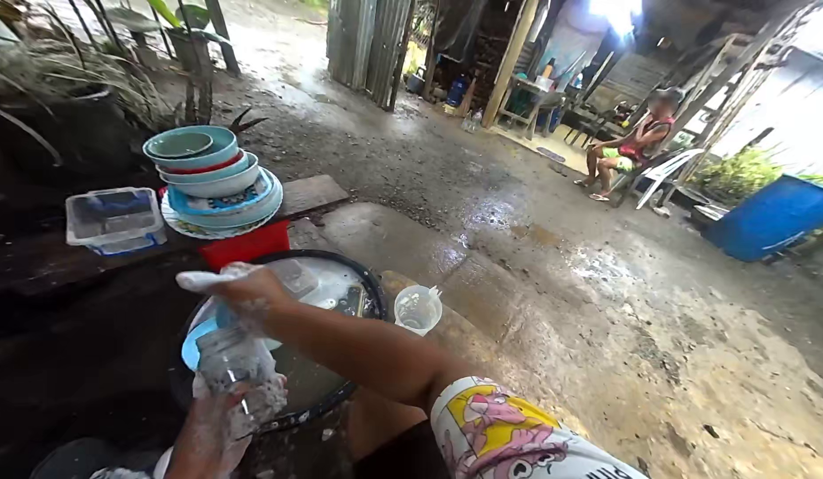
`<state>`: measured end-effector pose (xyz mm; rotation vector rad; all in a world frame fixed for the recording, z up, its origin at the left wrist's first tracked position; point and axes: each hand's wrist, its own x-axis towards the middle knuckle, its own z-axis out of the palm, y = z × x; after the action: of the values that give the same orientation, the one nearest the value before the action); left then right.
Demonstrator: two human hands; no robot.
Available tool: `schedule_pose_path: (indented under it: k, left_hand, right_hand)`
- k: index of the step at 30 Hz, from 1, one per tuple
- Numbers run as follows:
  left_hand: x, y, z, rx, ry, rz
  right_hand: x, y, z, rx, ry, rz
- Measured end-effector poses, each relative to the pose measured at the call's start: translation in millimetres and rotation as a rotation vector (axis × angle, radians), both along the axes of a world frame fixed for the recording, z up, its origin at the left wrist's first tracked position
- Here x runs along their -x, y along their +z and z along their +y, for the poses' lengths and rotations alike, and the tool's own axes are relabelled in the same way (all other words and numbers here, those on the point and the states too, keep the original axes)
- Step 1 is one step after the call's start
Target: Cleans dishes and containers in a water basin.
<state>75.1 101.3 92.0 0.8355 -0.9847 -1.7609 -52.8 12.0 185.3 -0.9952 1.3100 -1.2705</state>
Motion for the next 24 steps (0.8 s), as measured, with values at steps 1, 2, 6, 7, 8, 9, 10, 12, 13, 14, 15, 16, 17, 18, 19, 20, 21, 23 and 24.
schedule_pose_path:
  k: [1, 2, 6, 7, 8, 9, 10, 12, 13, 14, 15, 16, 17, 18, 19, 20, 21, 23, 24]
  left_hand:
    - [1.7, -5.1, -1.7, -0.011, -0.001, 0.002]
    - [4.2, -10.7, -3.0, -0.031, 0.007, -0.002]
    - [17.8, -17.8, -11.9, -0.151, 0.138, -0.039]
    - [19.5, -15.6, -15.1, -0.172, 0.16, -0.027]
    - [19.9, -11.5, -17.0, -0.186, 0.172, -0.004]
    - [19.6, -6.4, -17.7, -0.189, 0.187, 0.019]
    - [18.6, -1.6, -16.9, -0.182, 0.202, 0.032]
    - [14.7, 5.4, -9.4, -0.162, 0.245, 0.004]
    - [11.9, 5.3, -4.8, -0.18, 0.28, 0.001]
    - [7.4, -2.1, -0.5, -0.161, 0.326, 0.007]
    - [1.8, -16.7, 4.4, -0.092, 0.366, 0.053]
    - [-1.6, -36.3, 8.0, 0.0, 0.413, 0.116]
    - [-1.3, -46.4, 9.7, 0.051, 0.433, 0.156]
    - [-1.4, -45.2, 8.5, 0.034, 0.393, 0.139]
    - [1.6, -29.5, 5.3, -0.05, 0.336, 0.051]
    - [7.9, -11.1, 0.8, -0.148, 0.305, -0.025]
    - [14.1, 4.6, -2.5, -0.221, 0.297, -0.094]
    - [15.2, 14.6, -3.6, -0.239, 0.209, -0.065]
    - [11.3, 11.0, -1.4, -0.205, 0.119, 0.004]
  right_hand:
    - [0.4, 11.1, -6.3, 0.031, -0.003, -0.073]
    - [-0.3, 24.9, -9.9, 0.058, 0.02, -0.169]
    - [-14.4, 75.5, 10.9, 0.153, 0.099, -0.406]
    - [-17.8, 77.4, 19.0, 0.162, 0.113, -0.422]
    - [-20.2, 74.3, 25.7, 0.173, 0.133, -0.43]
    - [-22.9, 65.0, 30.2, 0.195, 0.132, -0.386]
    - [-25.0, 51.7, 33.7, 0.234, 0.112, -0.247]
    - [-26.0, 14.0, 43.0, 0.326, 0.116, 0.303]
    - [-28.3, -12.0, 48.2, 0.328, 0.197, 0.612]
    - [-34.3, -38.6, 55.4, 0.309, 0.29, 0.845]
    - [-42.3, -61.9, 63.7, 0.32, 0.335, 0.982]
    - [-47.8, -76.3, 72.8, 0.345, 0.353, 1.054]
    - [-49.4, -81.0, 79.4, 0.359, 0.357, 1.077]
    - [-47.7, -79.2, 79.1, 0.348, 0.344, 1.054]
    - [-42.8, -70.3, 72.8, 0.293, 0.329, 0.977]
    - [-35.9, -58.6, 62.5, 0.246, 0.291, 0.853]
    - [-28.5, -47.0, 50.8, 0.223, 0.238, 0.713]
    - [-12.7, -27.5, 30.3, 0.172, 0.214, 0.517]
    - [-5.4, -22.7, 21.8, 0.139, 0.271, 0.526]
